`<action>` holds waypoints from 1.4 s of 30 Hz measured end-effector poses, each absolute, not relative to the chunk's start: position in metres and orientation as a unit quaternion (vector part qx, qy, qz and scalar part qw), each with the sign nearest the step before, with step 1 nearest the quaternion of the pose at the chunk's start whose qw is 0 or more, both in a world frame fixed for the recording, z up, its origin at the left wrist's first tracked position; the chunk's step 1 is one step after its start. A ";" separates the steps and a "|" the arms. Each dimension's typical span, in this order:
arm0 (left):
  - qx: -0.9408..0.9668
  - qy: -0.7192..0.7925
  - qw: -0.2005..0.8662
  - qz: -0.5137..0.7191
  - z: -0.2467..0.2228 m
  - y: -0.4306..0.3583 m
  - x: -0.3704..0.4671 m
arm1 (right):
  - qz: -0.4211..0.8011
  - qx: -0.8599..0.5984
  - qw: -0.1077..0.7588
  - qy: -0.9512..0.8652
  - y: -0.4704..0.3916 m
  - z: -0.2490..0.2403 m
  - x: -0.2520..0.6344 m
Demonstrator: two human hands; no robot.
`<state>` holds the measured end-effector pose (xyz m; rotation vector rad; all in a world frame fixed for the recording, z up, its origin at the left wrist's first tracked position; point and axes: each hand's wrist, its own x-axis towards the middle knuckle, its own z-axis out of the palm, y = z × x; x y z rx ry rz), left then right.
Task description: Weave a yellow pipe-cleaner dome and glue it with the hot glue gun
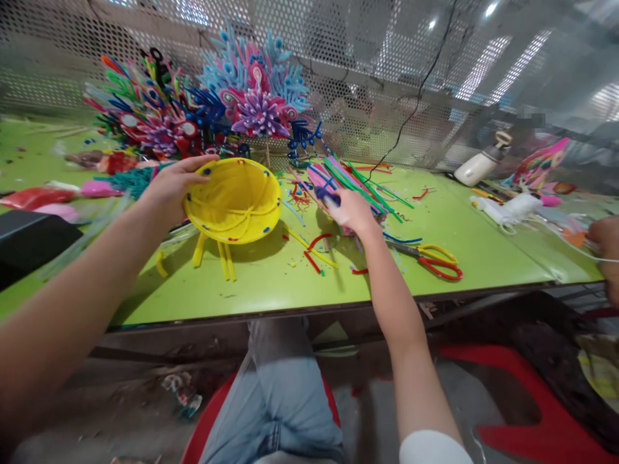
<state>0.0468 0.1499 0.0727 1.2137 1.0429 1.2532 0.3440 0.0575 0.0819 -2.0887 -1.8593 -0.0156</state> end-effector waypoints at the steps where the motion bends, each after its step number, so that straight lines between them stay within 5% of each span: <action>1: 0.505 0.436 0.530 0.525 0.073 0.149 0.048 | 0.039 -0.727 0.254 -0.637 0.060 0.082 0.350; 4: 0.520 0.427 0.533 0.513 0.070 0.147 0.051 | 0.229 -0.661 0.453 -0.553 0.066 0.080 0.360; 8: 0.638 0.436 0.431 0.466 0.063 0.147 0.052 | 0.354 -0.584 0.563 -0.466 0.067 0.081 0.352; 17: 0.812 0.394 0.138 0.408 0.060 0.144 0.045 | 0.160 -0.591 0.586 -0.530 0.071 0.067 0.330; 22: 0.823 0.378 0.005 0.423 0.072 0.136 0.040 | 0.220 -0.540 0.664 -0.468 0.071 0.070 0.325; 30: 0.849 0.329 0.014 0.413 0.113 0.110 0.108 | 0.361 -0.462 0.705 -0.400 0.068 0.075 0.317; 42: 0.827 0.346 -0.075 0.437 0.122 0.122 0.179 | 0.353 -0.434 0.718 -0.413 0.063 0.075 0.314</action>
